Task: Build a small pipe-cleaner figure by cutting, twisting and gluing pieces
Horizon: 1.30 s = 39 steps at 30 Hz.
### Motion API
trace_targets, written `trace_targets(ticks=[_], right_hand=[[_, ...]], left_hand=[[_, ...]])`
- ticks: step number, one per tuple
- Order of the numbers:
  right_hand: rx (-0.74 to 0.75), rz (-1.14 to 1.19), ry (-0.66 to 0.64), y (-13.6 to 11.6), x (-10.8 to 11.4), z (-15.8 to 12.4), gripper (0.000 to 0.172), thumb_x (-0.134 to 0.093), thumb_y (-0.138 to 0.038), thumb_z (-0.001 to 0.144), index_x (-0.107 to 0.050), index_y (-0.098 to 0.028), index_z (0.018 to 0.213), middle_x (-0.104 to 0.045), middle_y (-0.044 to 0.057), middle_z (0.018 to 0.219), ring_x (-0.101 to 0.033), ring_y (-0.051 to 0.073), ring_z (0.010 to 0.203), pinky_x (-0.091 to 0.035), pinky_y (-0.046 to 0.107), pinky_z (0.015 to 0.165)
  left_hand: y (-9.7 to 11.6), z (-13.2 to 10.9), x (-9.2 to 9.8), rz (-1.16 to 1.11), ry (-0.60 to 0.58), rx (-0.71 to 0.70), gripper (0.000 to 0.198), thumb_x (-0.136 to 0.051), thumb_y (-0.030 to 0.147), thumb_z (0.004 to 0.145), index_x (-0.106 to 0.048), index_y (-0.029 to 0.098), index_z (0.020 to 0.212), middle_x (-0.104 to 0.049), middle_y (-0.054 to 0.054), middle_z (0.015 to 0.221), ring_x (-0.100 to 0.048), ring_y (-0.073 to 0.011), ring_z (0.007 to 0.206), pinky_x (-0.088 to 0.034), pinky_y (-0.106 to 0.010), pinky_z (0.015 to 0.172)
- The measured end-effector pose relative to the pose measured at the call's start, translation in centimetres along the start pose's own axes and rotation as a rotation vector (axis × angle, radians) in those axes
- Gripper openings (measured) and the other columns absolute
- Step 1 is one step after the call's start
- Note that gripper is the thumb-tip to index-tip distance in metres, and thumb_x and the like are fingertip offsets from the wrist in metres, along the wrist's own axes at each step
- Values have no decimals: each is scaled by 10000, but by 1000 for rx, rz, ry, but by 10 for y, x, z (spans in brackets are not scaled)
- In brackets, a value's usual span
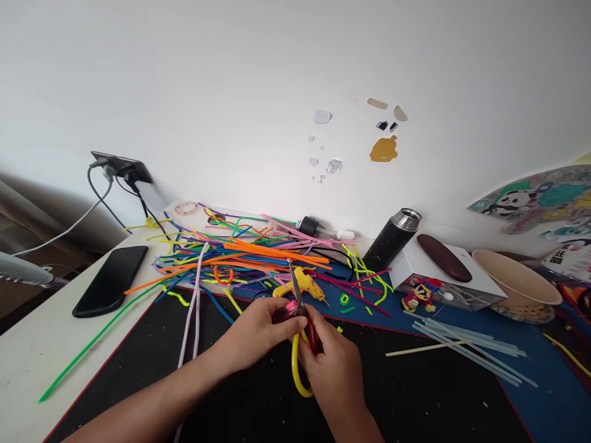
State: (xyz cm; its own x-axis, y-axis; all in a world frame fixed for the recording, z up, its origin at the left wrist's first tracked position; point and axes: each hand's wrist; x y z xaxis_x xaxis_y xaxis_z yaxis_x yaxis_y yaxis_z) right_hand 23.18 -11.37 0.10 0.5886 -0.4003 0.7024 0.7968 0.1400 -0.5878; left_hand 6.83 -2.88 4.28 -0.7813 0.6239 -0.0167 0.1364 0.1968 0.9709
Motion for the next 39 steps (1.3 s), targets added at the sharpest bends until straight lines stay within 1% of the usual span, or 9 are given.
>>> trace_targets(ticks=[5, 10, 13, 16, 21, 26, 29, 33, 39], right_hand=[[35, -49, -18, 0, -1, 0, 455, -602, -211, 928, -766, -127, 1344, -862, 153, 1123, -861, 285, 812, -665, 295, 655], [8, -38, -112, -3, 0, 0, 547, -643, -213, 946, -657, -155, 1490, -838, 131, 1234, -857, 307, 949, -690, 339, 747], [6, -32, -130, -3, 0, 0, 575, -662, -238, 974, -611, -179, 1545, -810, 139, 1306, -841, 327, 1039, -697, 368, 794], [20, -25, -133, -2, -2, -2, 584, -660, -269, 997, -590, -182, 1570, -812, 151, 1295, -840, 339, 1036, -701, 386, 808], [71, 76, -45, -4, -2, -3, 500, -642, -314, 1039, -646, -176, 1520, -838, 160, 1206, -850, 310, 980, -700, 355, 810], [124, 313, 117, -13, 9, 1, 299, -668, -214, 1033, -768, -215, 1314, -860, 98, 1003, -843, 209, 802, -656, 220, 628], [164, 402, 190, -15, 17, 1, 331, -664, -123, 1006, -776, -263, 1285, -857, 54, 917, -817, 180, 704, -644, 225, 631], [188, 445, 224, -15, 20, -3, 378, -668, -93, 981, -776, -304, 1274, -842, 25, 843, -804, 184, 665, -641, 240, 625], [232, 424, 205, -13, 16, -4, 402, -671, -76, 974, -777, -299, 1291, -864, 43, 919, -834, 212, 725, -674, 278, 683]], left_hand=[[-3, 1, -4, -30, 63, -23, 348, -816, 502, 795, -751, 160, 786, -683, -33, 714, -632, -234, 726, -507, -304, 680], [-3, 3, -3, -8, 110, -19, 329, -797, 484, 794, -744, 162, 759, -656, -20, 661, -642, -240, 731, -522, -302, 684], [-3, 5, -1, 3, 128, -33, 315, -785, 474, 799, -755, 160, 784, -680, -25, 694, -645, -234, 735, -526, -296, 690], [-3, 6, 1, 30, 141, -52, 309, -762, 476, 807, -751, 167, 805, -706, -36, 748, -638, -229, 743, -517, -290, 687], [1, 5, 12, 68, 157, -45, 311, -740, 477, 819, -711, 167, 835, -671, -19, 746, -552, -175, 652, -454, -267, 630], [7, 4, 26, -15, 187, -72, 318, -803, 467, 797, -711, 164, 832, -705, -34, 798, -578, -177, 697, -474, -270, 688], [9, 5, 29, -71, 170, -52, 362, -840, 496, 765, -733, 159, 843, -677, -20, 750, -558, -168, 662, -462, -270, 660], [8, 5, 28, -63, 164, -64, 394, -835, 537, 760, -752, 160, 842, -702, -37, 763, -577, -184, 686, -465, -280, 673], [7, 5, 28, -45, 204, -89, 394, -814, 544, 780, -744, 157, 813, -700, -43, 749, -594, -194, 703, -464, -275, 663]])
Point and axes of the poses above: each hand's wrist, its own z-axis towards the middle knuckle, its own x-axis out of the back of the hand, y = z × x
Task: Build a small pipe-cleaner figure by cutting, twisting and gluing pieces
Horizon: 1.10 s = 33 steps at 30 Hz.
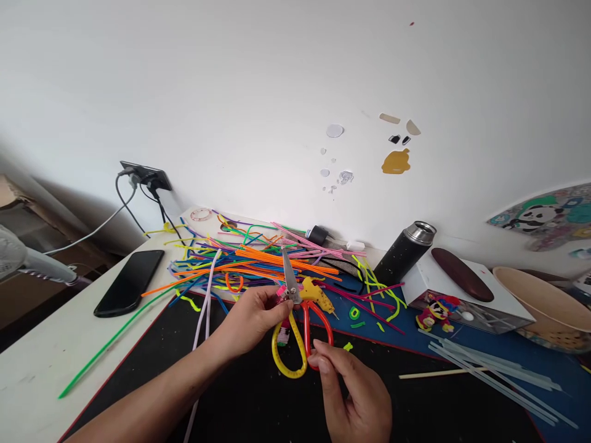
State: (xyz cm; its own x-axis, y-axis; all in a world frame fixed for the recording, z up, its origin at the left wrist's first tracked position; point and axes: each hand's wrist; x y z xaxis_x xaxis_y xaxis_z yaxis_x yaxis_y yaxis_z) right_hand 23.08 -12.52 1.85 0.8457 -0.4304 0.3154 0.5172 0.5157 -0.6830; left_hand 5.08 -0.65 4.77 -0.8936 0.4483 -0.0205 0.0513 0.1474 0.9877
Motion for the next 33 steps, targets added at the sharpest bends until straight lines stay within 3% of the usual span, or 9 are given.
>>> trace_targets(ticks=[6, 9, 12, 15, 19, 23, 27, 30, 33], right_hand=[[59, -25, -23, 0, -2, -2, 423, -660, -82, 979, -773, -321, 1309, -876, 52, 1011, -854, 253, 814, -699, 338, 743], [-84, -36, 86, -6, -3, -6, 298, -673, -153, 1002, -811, -322, 1205, -874, 50, 964, -845, 246, 815, -689, 338, 774], [-311, 18, 173, -8, -2, -5, 164, -696, -287, 1027, -837, -285, 1110, -866, 67, 936, -821, 226, 788, -667, 294, 707], [-526, 170, 244, -4, 0, -1, 257, -692, -430, 1037, -833, -233, 1124, -852, 100, 942, -790, 221, 752, -627, 269, 587], [-620, 396, 305, 5, 4, 5, 383, -728, -542, 993, -842, -187, 1079, -827, 136, 900, -781, 257, 776, -586, 273, 507], [-715, 528, 263, 10, 4, 9, 462, -741, -622, 955, -857, -194, 1085, -808, 139, 913, -734, 238, 734, -576, 285, 506], [-762, 564, 219, 13, 3, 6, 528, -729, -686, 932, -858, -215, 1132, -795, 130, 958, -732, 256, 833, -605, 320, 612], [-827, 614, 133, 12, 1, 3, 589, -728, -722, 914, -832, -232, 1222, -802, 155, 1135, -739, 300, 974, -623, 372, 735], [-885, 763, -7, 3, -4, 3, 684, -714, -775, 888, -801, -214, 1270, -770, 195, 1278, -742, 316, 946, -602, 377, 672]], left_hand=[[7, 1, 9, 68, 64, -39, 437, -806, 586, 773, -738, 154, 777, -672, -28, 728, -539, -171, 664, -444, -263, 621], [9, 3, 15, 71, 77, -40, 414, -831, 556, 756, -741, 153, 775, -608, 4, 671, -466, -142, 628, -389, -244, 592], [9, 3, 18, 34, 17, -47, 411, -843, 549, 752, -749, 152, 794, -629, -8, 721, -492, -152, 675, -420, -253, 645], [6, 2, 18, 11, -53, -66, 413, -832, 555, 787, -745, 153, 834, -653, -27, 794, -527, -176, 746, -455, -270, 699], [2, 2, 18, -15, -123, -90, 425, -817, 558, 827, -712, 147, 857, -606, -7, 778, -481, -155, 729, -442, -264, 699], [2, 2, 20, -32, -161, -115, 424, -813, 550, 848, -678, 150, 804, -582, -2, 767, -466, -145, 712, -454, -265, 689], [5, 0, 21, -27, -194, -124, 401, -797, 539, 877, -721, 148, 834, -617, -22, 756, -538, -172, 723, -488, -279, 681], [7, -2, 18, -42, -220, -143, 399, -789, 529, 896, -740, 140, 820, -653, -42, 780, -575, -177, 731, -503, -286, 698], [6, -4, 13, -83, -290, -156, 413, -783, 517, 911, -737, 131, 772, -666, -61, 823, -597, -171, 725, -501, -286, 700]])
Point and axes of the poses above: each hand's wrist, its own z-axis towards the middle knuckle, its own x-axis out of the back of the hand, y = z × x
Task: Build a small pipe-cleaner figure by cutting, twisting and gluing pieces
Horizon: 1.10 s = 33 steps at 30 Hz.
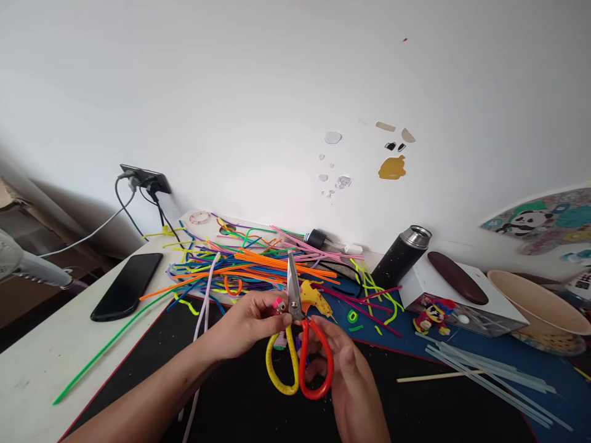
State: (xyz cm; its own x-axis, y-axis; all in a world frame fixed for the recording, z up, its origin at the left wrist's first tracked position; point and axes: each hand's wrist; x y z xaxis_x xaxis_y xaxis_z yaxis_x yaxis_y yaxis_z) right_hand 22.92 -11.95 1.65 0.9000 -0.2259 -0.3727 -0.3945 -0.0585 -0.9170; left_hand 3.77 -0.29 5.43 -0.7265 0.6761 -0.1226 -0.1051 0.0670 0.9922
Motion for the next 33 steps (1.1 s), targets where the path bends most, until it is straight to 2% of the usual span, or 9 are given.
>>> trace_targets(ticks=[3, 5, 10, 12, 16, 21, 25, 28, 33], right_hand=[[-137, 90, -172, -1, -10, -5, 801, -668, -844, 871, -761, -169, 1292, -796, 197, 1086, -760, 294, 803, -535, 319, 557], [-180, 129, -239, -2, -13, -6, 845, -651, -871, 861, -727, -163, 1316, -792, 171, 991, -753, 257, 693, -490, 279, 513], [-180, 209, -299, 1, -8, -2, 822, -555, -876, 920, -686, -155, 1293, -763, 119, 875, -553, 109, 439, -300, 197, 403], [-182, 248, -308, 4, -7, 0, 799, -524, -874, 938, -679, -162, 1264, -732, 86, 807, -458, 74, 411, -229, 192, 417], [-188, 309, -278, 11, -7, 1, 739, -532, -871, 935, -703, -179, 1132, -657, 33, 743, -355, 54, 426, -217, 215, 462], [-163, 257, -154, 15, -4, 0, 733, -542, -852, 943, -731, -182, 1172, -616, 22, 748, -292, 59, 462, -206, 242, 487], [-54, 94, -87, 11, 0, 2, 722, -575, -844, 933, -722, -183, 1185, -602, 15, 778, -333, 66, 476, -226, 259, 505], [-20, 6, -80, 8, 0, 4, 736, -599, -861, 906, -713, -171, 1136, -594, 14, 775, -369, 72, 479, -221, 257, 498], [-9, -69, -103, 5, -4, 1, 803, -609, -869, 888, -729, -140, 1201, -584, 22, 760, -364, 83, 502, -206, 261, 491]], left_hand=[[-4, 0, -4, -53, -82, -8, 410, -754, 511, 938, -743, 130, 784, -630, -49, 811, -577, -152, 674, -464, -274, 649], [-7, 0, -5, -40, -72, -34, 396, -761, 496, 938, -756, 130, 789, -601, -34, 790, -540, -140, 680, -428, -263, 646], [-10, 1, -5, -28, -92, -50, 372, -773, 492, 939, -793, 130, 854, -607, -33, 816, -501, -147, 745, -400, -266, 696], [-10, 1, -7, -8, -88, -64, 376, -783, 494, 933, -785, 131, 835, -603, -31, 826, -487, -146, 755, -392, -264, 702], [-9, 2, -10, 29, -53, -32, 378, -778, 509, 934, -771, 142, 842, -595, -20, 831, -465, -137, 738, -389, -257, 695], [-2, 6, -7, -19, 141, 74, 482, -794, 645, 860, -771, 169, 934, -642, -24, 823, -518, -163, 747, -431, -278, 731], [-2, 6, 4, 44, 322, 86, 636, -690, 781, 862, -772, 157, 953, -466, 30, 700, -360, -137, 645, -300, -262, 611], [-6, 5, 12, 43, 378, 91, 726, -538, 838, 913, -746, 144, 873, -355, 46, 675, -277, -138, 626, -222, -280, 593], [-4, 5, 15, 89, 421, 101, 705, -462, 807, 952, -664, 171, 725, -339, 39, 634, -272, -153, 619, -207, -304, 599]])
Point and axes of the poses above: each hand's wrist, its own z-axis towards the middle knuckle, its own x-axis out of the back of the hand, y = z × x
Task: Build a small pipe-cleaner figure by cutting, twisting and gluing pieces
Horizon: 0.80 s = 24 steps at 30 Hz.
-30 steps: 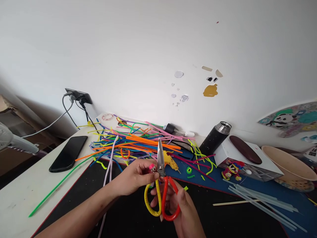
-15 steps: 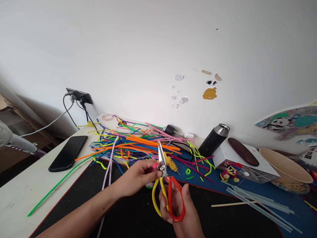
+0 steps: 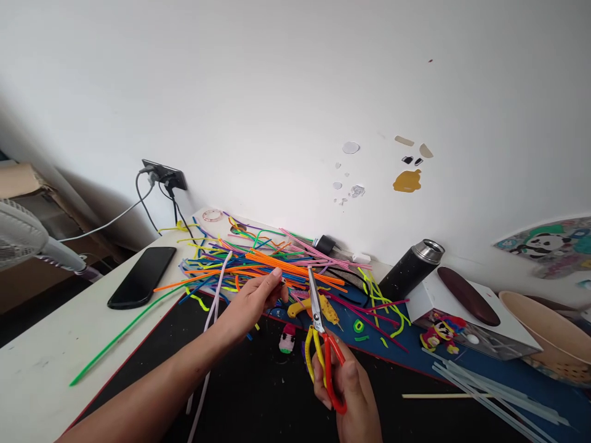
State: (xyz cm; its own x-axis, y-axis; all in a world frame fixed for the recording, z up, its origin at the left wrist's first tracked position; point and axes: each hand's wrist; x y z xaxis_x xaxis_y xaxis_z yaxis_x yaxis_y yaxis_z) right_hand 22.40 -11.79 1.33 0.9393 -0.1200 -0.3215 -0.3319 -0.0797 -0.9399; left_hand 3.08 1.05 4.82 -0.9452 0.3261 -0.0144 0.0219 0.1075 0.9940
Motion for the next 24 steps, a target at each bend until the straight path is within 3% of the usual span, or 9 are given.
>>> trace_targets(ticks=[3, 8, 12, 24], right_hand=[[13, -47, 25, 0, -3, -3, 803, -603, -852, 904, -733, -149, 1270, -607, 39, 768, -385, 102, 522, -227, 272, 501], [33, -129, 63, 1, -5, -7, 705, -614, -826, 916, -785, -167, 1099, -605, 41, 752, -407, 119, 534, -270, 286, 505], [4, -173, 71, 2, -9, -9, 761, -606, -830, 915, -766, -183, 1281, -616, 41, 753, -424, 134, 547, -296, 288, 506], [-37, -241, 62, 7, -10, -11, 801, -625, -828, 896, -763, -163, 1322, -620, 55, 771, -426, 154, 592, -296, 275, 504]], left_hand=[[7, 0, -2, -1, 20, 4, 650, -495, 774, 941, -589, 191, 668, -343, 37, 623, -267, -149, 606, -204, -307, 586], [14, 1, -2, 8, 81, -24, 616, -516, 750, 917, -409, 232, 602, -303, 47, 614, -222, -135, 581, -214, -312, 564], [9, 2, 0, 24, 91, -34, 564, -519, 687, 942, -353, 243, 637, -312, 46, 621, -254, -139, 589, -234, -312, 577], [0, 2, -1, 98, 50, 7, 523, -359, 602, 1022, -393, 235, 651, -348, 39, 595, -287, -154, 579, -233, -324, 587]])
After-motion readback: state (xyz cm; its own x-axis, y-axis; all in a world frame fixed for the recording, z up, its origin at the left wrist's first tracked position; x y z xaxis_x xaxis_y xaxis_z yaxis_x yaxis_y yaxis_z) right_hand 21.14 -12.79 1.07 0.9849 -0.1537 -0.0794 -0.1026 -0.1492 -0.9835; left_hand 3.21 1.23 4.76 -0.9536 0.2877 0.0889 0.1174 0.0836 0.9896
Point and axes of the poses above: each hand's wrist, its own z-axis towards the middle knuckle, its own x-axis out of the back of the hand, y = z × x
